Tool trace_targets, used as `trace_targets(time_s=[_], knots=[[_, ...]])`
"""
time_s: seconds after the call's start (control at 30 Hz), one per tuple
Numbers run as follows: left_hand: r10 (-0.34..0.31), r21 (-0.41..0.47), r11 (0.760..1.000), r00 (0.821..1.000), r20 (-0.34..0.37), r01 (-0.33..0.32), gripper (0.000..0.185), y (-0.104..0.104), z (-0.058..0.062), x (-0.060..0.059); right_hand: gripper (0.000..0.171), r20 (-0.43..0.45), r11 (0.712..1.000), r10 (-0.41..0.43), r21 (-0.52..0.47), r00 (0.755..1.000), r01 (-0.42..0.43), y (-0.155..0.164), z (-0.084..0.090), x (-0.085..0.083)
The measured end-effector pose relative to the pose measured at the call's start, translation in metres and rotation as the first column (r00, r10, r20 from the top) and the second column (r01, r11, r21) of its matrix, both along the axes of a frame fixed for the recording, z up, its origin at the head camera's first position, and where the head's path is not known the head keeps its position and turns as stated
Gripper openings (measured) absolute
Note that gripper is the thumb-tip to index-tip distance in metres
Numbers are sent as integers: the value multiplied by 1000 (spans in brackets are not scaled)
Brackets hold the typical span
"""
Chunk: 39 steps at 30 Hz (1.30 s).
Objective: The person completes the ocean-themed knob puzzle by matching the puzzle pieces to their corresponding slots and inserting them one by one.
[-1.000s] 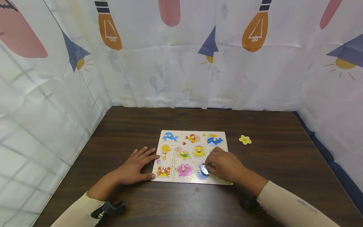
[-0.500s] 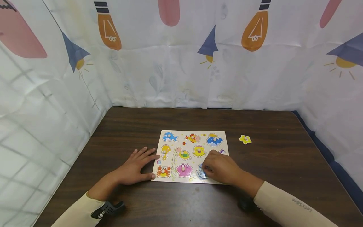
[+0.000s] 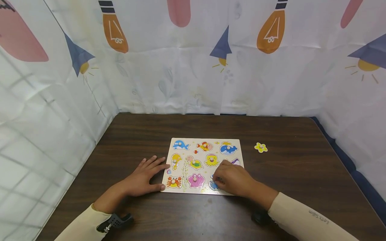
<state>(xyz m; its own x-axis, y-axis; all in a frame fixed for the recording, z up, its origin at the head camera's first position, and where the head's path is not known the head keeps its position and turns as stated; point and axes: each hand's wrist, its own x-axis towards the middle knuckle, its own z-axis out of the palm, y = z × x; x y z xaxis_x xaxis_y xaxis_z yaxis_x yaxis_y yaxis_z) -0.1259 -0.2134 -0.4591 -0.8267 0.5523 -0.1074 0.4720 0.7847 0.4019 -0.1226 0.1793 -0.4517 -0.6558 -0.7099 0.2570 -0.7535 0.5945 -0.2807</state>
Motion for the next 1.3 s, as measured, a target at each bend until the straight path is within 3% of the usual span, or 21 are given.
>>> trace_targets(time_s=[0.53, 0.8, 1.3], knots=[[3, -4, 1000, 1000, 0, -3, 75, 0, 0, 0, 14, 20, 998, -30, 57, 999, 29, 8, 1, 0], [7, 1, 1000, 1000, 3, -7, 74, 1, 1, 0, 18, 71, 988, -140, 76, 988, 134, 27, 10, -5], [13, -16, 1000, 1000, 7, -12, 76, 1, 2, 0, 21, 24, 934, -350, 89, 936, 347, 76, 17, -26]])
